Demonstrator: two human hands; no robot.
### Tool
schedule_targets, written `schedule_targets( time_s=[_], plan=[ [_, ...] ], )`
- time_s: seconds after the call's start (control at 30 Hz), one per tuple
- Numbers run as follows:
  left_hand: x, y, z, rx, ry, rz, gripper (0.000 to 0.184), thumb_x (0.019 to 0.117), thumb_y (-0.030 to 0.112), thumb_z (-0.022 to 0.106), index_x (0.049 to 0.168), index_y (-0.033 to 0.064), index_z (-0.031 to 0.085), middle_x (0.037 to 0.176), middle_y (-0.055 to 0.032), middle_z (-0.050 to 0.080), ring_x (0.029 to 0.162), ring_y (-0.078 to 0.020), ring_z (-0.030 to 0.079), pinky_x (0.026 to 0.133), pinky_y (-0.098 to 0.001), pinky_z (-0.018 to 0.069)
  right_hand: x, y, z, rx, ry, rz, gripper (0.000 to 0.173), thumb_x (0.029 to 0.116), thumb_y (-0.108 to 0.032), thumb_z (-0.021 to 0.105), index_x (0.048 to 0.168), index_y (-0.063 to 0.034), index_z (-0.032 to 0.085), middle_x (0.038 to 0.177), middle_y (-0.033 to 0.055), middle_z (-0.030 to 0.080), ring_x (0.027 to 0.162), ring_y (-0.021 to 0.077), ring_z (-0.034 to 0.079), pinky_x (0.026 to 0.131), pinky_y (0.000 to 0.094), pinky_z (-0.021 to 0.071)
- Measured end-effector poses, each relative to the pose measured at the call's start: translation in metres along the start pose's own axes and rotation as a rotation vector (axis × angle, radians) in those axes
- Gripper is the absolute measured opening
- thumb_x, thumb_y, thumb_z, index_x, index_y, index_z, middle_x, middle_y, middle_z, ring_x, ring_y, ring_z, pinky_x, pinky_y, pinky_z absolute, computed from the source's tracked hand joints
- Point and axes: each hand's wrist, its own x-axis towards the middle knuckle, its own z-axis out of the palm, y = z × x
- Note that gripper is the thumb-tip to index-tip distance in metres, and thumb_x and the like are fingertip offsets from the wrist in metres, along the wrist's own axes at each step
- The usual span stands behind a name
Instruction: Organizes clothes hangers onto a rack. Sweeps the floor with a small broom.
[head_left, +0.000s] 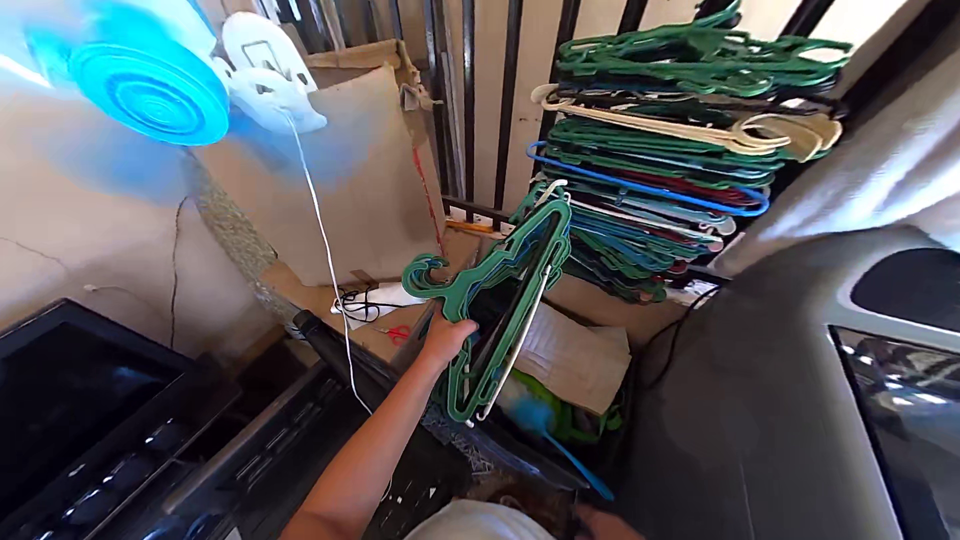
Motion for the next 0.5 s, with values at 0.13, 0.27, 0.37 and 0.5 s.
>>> schedule_targets(
  time_s=[0.13, 0.27, 0.37, 0.5],
  plan=[
    [0.002, 0.000, 0.001, 0.123, 0.048, 0.034, 0.052, 0.0848, 0.000, 0.072, 0.131, -0.0080, 0.050, 0.109, -0.0190, 0.064, 0.097, -0.0197, 0.064, 0.087, -0.0354, 0.0539, -0.016, -0.068, -0.062, 0.483, 0.604, -0.626, 0.037, 0.1005, -0.009, 0.055, 0.132, 0.0104, 0.061, 0.123, 0.0245, 0.069, 0.107, 0.0274, 0.071, 0.095, 0.0406, 0.0576],
    [-0.002, 0.001, 0.008, 0.256, 0.075, 0.055, 0.062, 0.0814, 0.006, 0.075, 0.136, -0.0042, 0.048, 0.111, -0.0203, 0.066, 0.101, -0.0253, 0.066, 0.091, -0.0443, 0.0542, 0.003, -0.162, -0.103, 0.798, 0.679, -0.884, 0.043, 0.1016, -0.013, 0.054, 0.134, 0.0155, 0.055, 0.129, 0.0258, 0.065, 0.117, 0.0175, 0.067, 0.102, 0.0283, 0.0530],
    [-0.003, 0.005, 0.012, 0.350, 0.106, 0.051, 0.065, 0.0843, 0.011, 0.077, 0.139, -0.0035, 0.046, 0.116, -0.0218, 0.066, 0.108, -0.0285, 0.065, 0.097, -0.0472, 0.0519, 0.022, -0.199, -0.129, 0.765, 0.565, -0.742, 0.057, 0.1026, -0.020, 0.060, 0.146, 0.0144, 0.043, 0.137, 0.0302, 0.058, 0.128, 0.0273, 0.060, 0.110, 0.0359, 0.0469],
    [-0.002, 0.006, 0.013, 0.580, 0.169, 0.112, 0.062, 0.0879, 0.025, 0.077, 0.137, -0.0043, 0.052, 0.123, -0.0223, 0.066, 0.118, -0.0312, 0.063, 0.104, -0.0493, 0.0484, 0.048, -0.211, -0.146, 0.810, 0.278, -0.704, 0.086, 0.0930, -0.029, 0.073, 0.156, 0.0069, 0.026, 0.147, 0.0266, 0.049, 0.136, 0.0254, 0.052, 0.114, 0.0376, 0.0429]
  ],
)
